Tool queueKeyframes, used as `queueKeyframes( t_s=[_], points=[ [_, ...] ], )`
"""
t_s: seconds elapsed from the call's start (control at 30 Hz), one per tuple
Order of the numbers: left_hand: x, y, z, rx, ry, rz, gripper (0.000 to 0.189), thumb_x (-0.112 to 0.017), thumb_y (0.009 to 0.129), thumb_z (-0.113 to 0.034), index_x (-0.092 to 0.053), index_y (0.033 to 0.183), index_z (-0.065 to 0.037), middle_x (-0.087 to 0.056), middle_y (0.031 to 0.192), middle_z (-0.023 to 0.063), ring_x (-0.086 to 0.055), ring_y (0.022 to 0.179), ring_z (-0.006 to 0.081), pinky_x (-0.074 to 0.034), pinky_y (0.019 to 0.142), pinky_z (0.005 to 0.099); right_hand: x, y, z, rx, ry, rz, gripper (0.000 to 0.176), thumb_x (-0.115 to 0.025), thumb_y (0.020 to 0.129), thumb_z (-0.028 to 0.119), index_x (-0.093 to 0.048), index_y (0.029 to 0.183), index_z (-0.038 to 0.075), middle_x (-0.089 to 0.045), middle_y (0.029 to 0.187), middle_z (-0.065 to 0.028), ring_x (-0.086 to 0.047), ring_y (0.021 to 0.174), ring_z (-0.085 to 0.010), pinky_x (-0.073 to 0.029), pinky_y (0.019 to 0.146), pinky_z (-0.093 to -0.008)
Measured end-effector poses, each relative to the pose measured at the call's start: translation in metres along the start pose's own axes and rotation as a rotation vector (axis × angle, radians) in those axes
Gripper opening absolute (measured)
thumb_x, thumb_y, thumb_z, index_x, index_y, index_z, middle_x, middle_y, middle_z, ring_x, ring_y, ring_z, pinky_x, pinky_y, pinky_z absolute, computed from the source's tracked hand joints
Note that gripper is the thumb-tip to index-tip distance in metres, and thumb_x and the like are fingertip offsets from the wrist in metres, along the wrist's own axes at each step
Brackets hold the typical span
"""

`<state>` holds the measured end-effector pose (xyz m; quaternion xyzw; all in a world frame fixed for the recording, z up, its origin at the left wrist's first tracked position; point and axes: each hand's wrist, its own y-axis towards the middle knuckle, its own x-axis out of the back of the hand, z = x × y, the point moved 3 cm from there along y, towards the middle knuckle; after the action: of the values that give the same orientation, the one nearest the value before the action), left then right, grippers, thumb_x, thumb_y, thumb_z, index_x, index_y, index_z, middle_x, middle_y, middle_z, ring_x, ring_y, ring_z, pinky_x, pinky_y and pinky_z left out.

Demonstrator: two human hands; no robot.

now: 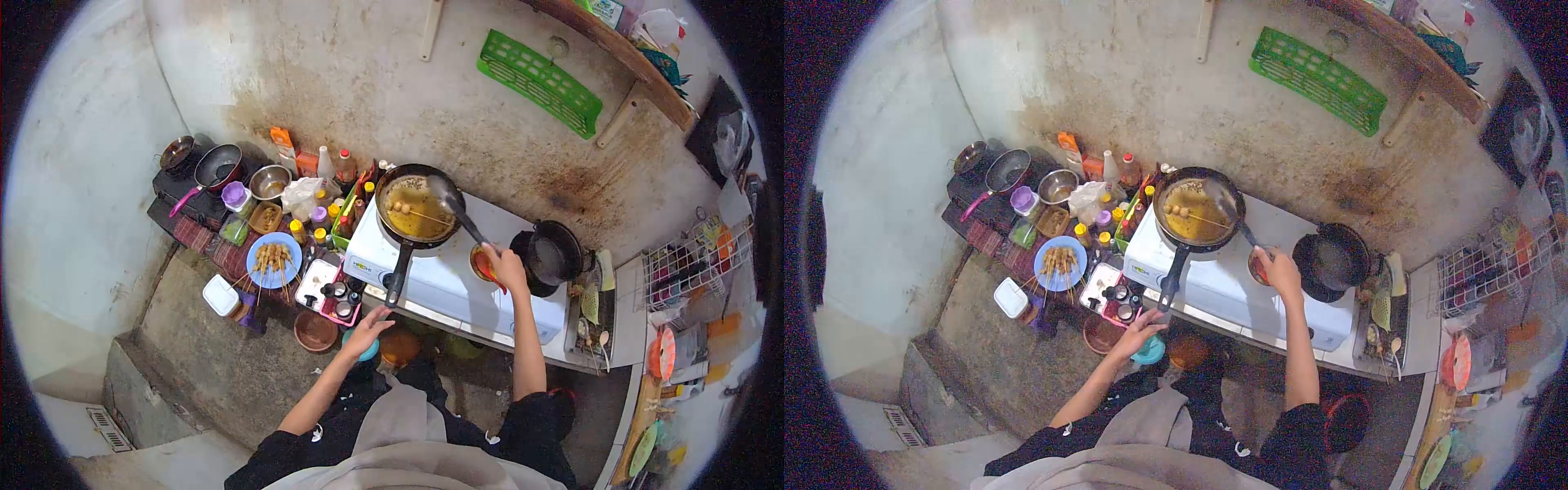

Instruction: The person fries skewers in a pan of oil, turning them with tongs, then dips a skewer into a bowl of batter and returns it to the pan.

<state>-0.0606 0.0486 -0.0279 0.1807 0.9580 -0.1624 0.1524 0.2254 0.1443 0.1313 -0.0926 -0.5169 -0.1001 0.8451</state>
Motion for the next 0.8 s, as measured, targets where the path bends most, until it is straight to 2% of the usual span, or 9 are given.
queueKeyframes(
  t_s=[0.13, 0.2, 0.23, 0.27, 0.33, 0.43, 0.63, 0.8],
  points=[
    [-0.001, -0.003, 0.0, -0.014, -0.025, 0.007, 0.05, -0.046, 0.083, -0.009, -0.025, 0.126, 0.003, -0.035, 0.125, 0.0147, -0.043, 0.108, 0.0203, -0.032, 0.092, 0.0287, -0.024, 0.007, 0.002, 0.082, -0.019, 0.024, 0.048, -0.043, 0.079, 0.05, -0.064, 0.078, 0.007, -0.058, 0.069, -0.0195, -0.056, 0.071, -0.0359, -0.043, 0.063, -0.041],
    [-0.003, -0.004, -0.002, -0.014, -0.023, 0.004, 0.049, -0.046, 0.083, -0.008, -0.025, 0.126, 0.003, -0.036, 0.125, 0.0145, -0.043, 0.108, 0.0202, -0.032, 0.092, 0.0287, -0.032, 0.009, 0.015, 0.166, -0.12, -0.07, 0.048, -0.044, 0.078, 0.051, -0.064, 0.079, 0.008, -0.057, 0.064, -0.0177, -0.057, 0.065, -0.0345, -0.043, 0.06, -0.0417],
    [-0.004, -0.004, -0.001, -0.029, -0.006, 0.006, 0.049, -0.045, 0.083, -0.009, -0.024, 0.126, 0.002, -0.037, 0.125, 0.0131, -0.045, 0.107, 0.0196, -0.034, 0.09, 0.0277, -0.034, 0.009, 0.024, 0.208, -0.15, -0.099, 0.044, -0.048, 0.076, 0.049, -0.062, 0.086, 0.009, -0.058, 0.064, -0.0167, -0.057, 0.063, -0.0327, -0.044, 0.058, -0.0407],
    [-0.003, -0.004, 0.0, -0.045, 0.011, 0.008, 0.049, -0.045, 0.083, -0.009, -0.024, 0.127, 0.001, -0.038, 0.124, 0.0118, -0.046, 0.106, 0.0189, -0.036, 0.088, 0.0268, -0.037, 0.01, 0.031, 0.206, -0.146, -0.1, 0.044, -0.048, 0.076, 0.049, -0.062, 0.086, 0.009, -0.058, 0.064, -0.0167, -0.057, 0.063, -0.0327, -0.044, 0.058, -0.0407],
    [-0.002, -0.004, 0.0, -0.042, 0.014, 0.022, 0.05, -0.045, 0.083, -0.009, -0.024, 0.127, 0.001, -0.037, 0.125, 0.0114, -0.046, 0.106, 0.019, -0.036, 0.088, 0.0267, -0.034, 0.006, 0.055, 0.343, -0.221, -0.226, 0.04, -0.055, 0.073, 0.043, -0.06, 0.094, 0.01, -0.059, 0.067, -0.0152, -0.058, 0.064, -0.0304, -0.045, 0.057, -0.04],
    [-0.002, -0.007, -0.004, -0.034, 0.031, 0.022, 0.05, -0.045, 0.083, -0.009, -0.024, 0.127, 0.001, -0.037, 0.125, 0.011, -0.046, 0.106, 0.0192, -0.035, 0.089, 0.0267, -0.04, 0.015, 0.072, 0.373, -0.274, -0.185, 0.039, -0.061, 0.07, 0.036, -0.059, 0.099, 0.011, -0.06, 0.073, -0.0137, -0.059, 0.067, -0.0286, -0.047, 0.057, -0.0389],
    [0.002, -0.009, -0.003, -0.05, -0.001, 0.023, 0.049, -0.044, 0.083, -0.009, -0.024, 0.127, 0.001, -0.037, 0.125, 0.0109, -0.046, 0.107, 0.0196, -0.035, 0.089, 0.0269, -0.048, 0.025, 0.078, 0.471, -0.32, -0.164, 0.04, -0.064, 0.068, 0.034, -0.058, 0.1, 0.012, -0.059, 0.075, -0.0123, -0.059, 0.07, -0.0274, -0.047, 0.058, -0.0384],
    [0.002, -0.009, -0.005, -0.036, 0.015, 0.012, 0.048, -0.043, 0.083, -0.008, -0.025, 0.127, 0.001, -0.037, 0.125, 0.0107, -0.046, 0.107, 0.0198, -0.035, 0.09, 0.0272, -0.042, 0.014, 0.077, 0.442, -0.34, -0.131, 0.04, -0.063, 0.068, 0.034, -0.058, 0.101, 0.012, -0.059, 0.075, -0.0122, -0.059, 0.069, -0.0273, -0.047, 0.059, -0.0381]
  ],
)
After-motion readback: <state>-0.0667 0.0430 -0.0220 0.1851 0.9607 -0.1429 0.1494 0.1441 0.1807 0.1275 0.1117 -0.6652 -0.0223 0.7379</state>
